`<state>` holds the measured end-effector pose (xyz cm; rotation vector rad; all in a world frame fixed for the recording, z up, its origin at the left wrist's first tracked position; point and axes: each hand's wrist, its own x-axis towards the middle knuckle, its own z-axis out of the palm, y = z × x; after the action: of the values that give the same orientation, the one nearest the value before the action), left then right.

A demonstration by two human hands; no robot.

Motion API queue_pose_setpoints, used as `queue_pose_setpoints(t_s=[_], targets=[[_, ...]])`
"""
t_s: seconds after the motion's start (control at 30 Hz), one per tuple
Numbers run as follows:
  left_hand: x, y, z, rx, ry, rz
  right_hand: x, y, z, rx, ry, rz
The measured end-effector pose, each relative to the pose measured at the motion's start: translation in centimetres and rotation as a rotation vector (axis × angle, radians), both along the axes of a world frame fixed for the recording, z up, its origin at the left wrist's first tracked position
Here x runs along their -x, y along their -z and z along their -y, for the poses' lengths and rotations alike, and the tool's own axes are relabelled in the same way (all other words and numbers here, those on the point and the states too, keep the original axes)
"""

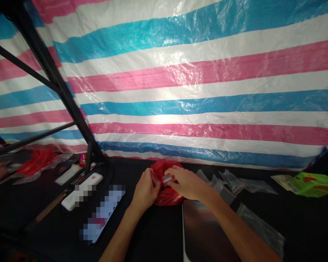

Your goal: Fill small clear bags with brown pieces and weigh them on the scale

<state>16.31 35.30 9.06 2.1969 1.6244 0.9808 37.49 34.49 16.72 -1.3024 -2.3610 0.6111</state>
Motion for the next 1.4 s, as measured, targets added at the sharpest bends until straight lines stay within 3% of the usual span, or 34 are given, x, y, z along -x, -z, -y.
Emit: queue_pose_setpoints(t_s=[0.13,0.27,0.37,0.47,0.6,0.7,0.8,0.93,1.13,1.3,1.4], targets=[[0.5,0.2,-0.3,0.102,-0.135,-0.015,0.4,1.2,0.1,-0.010,0.023,0.209],[0.7,-0.1,-0.4,0.254,-0.196,0.122,0.3,1.7,-0.1,-0.045,0.143,0.407],[0.8,-0.4,-0.6,0.247,-0.263,0.279,0.0,1.5,-0.3,-0.064,0.197,0.451],[0.6,-0.9,-1.0,0.184,-0.294,0.615,0.0,0.9,-0.3,-0.099,0.225,0.469],[0.2,-1.6,-1.2,0.226,-0.226,1.203,0.2,0.2,-0.1,-0.200,0.276,0.457],[0.0,-2.1,-1.1,0.201,-0.202,1.368,0.3,0.3,-0.1,-0.234,0.265,0.444],[0.1,-2.2,-1.0,0.105,-0.246,1.334,0.6,0.3,-0.1,-0.225,0.237,0.459],[0.3,-1.8,-1.1,-0.015,-0.295,1.237,0.9,-0.1,0.0,-0.317,0.300,0.422],[0.2,-0.9,-1.4,-0.040,-0.289,1.045,0.4,1.2,0.2,-0.131,0.200,0.535],[0.3,0.1,-1.5,0.144,-0.181,0.692,0.1,2.2,0.0,-0.116,0.133,0.453],[0.2,1.1,-1.2,0.144,-0.149,0.390,0.2,2.2,-0.1,-0.115,0.109,0.419]])
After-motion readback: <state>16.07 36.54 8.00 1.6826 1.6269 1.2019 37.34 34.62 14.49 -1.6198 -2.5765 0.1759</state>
